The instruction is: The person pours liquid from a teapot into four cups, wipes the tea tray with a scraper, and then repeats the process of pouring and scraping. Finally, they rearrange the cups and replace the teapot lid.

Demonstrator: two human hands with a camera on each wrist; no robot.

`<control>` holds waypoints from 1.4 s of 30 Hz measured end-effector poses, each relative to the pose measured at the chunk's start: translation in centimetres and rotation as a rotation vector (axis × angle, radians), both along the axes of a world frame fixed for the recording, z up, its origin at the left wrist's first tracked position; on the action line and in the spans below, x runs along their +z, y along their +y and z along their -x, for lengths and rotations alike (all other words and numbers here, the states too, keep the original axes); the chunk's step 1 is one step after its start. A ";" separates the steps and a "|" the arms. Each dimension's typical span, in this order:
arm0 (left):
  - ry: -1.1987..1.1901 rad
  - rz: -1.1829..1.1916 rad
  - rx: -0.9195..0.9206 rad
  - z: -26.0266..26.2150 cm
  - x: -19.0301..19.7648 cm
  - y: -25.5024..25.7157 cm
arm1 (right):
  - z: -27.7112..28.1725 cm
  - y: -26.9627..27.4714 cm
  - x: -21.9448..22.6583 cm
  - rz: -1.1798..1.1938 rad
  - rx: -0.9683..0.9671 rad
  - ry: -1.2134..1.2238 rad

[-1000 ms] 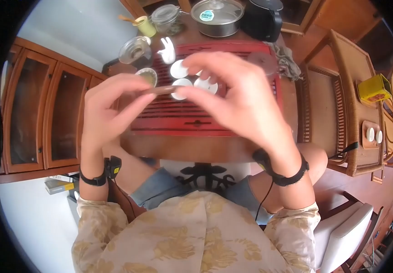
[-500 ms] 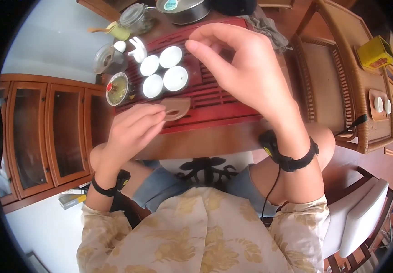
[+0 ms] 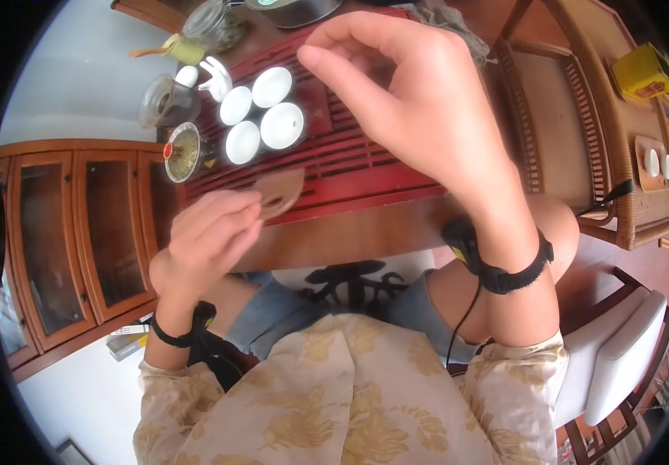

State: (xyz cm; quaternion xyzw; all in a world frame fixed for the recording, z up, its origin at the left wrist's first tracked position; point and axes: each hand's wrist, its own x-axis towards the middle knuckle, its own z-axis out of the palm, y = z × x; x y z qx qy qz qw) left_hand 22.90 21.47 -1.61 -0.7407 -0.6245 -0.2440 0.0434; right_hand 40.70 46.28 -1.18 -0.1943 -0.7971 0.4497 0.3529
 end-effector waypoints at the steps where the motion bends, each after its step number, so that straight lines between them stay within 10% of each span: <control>1: -0.004 0.002 0.001 0.1 -0.2 0.4 | 0.1 -0.1 0.0 0.002 -0.008 0.011; 11: -0.031 0.109 -0.035 -0.6 -0.6 -0.7 | -1.8 0.9 3.0 0.085 0.222 -0.047; 13: -0.078 0.093 -0.018 -0.7 -0.4 -0.6 | -0.2 -0.6 2.5 0.042 0.029 0.012; 20: -0.883 0.243 0.376 -5.4 0.4 4.2 | -0.4 -0.1 2.0 0.000 -0.012 0.087; 23: -0.818 0.196 0.189 -5.9 -1.6 6.3 | -0.8 0.0 2.2 -0.027 -0.024 0.069; 42: -0.824 0.192 0.412 -8.5 -3.8 8.5 | -1.1 2.4 0.2 -0.008 0.100 0.264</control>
